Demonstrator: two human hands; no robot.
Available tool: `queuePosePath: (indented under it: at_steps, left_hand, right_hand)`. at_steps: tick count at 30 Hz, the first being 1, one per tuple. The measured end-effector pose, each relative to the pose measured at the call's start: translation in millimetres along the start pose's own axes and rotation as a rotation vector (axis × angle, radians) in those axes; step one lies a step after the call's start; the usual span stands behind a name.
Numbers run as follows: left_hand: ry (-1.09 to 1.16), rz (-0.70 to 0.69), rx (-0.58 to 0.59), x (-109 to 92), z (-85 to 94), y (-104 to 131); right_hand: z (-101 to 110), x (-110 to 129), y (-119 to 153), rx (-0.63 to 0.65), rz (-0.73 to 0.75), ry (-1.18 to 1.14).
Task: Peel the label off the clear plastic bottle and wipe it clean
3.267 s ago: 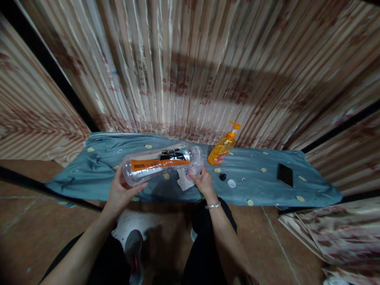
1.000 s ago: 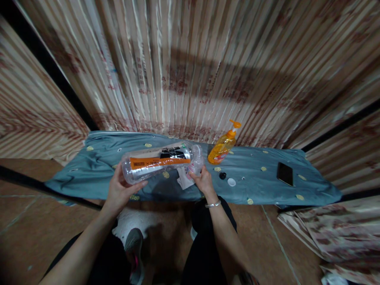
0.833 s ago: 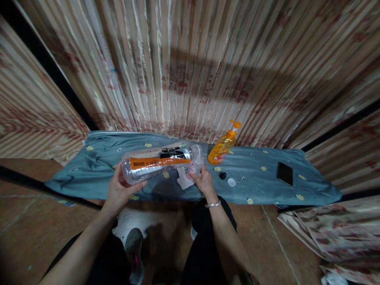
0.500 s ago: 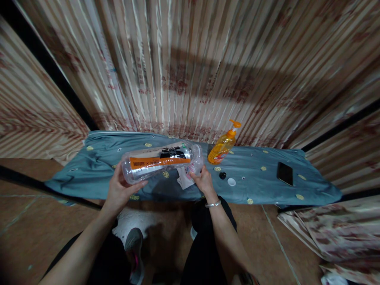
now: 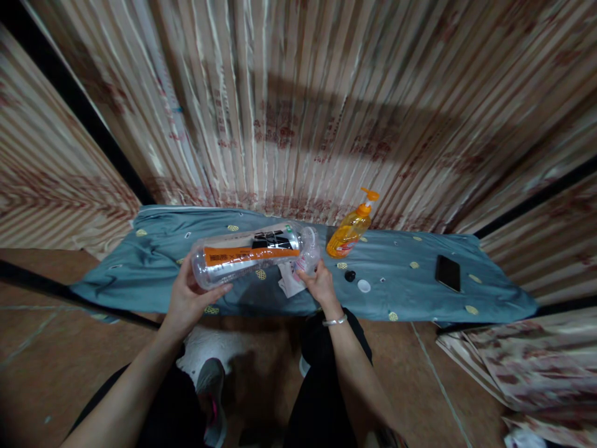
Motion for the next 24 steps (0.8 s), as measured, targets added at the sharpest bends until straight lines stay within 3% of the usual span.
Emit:
queuePosePath:
  at_steps: [24]
  left_hand:
    - [-0.021, -0.023, 0.002, 2.1, 0.9, -0.6]
  right_hand:
    - [2.1, 3.0, -0.6, 0.024, -0.015, 0.020]
Point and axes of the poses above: each hand's wrist, its own y-axis away from the middle knuckle, its own z-axis out of the back of the hand, x = y × z, the point moved 1 cm from there along -y, towards the middle knuckle, and after that the axes turned 12 degrees about z, right-handed, at the moved point
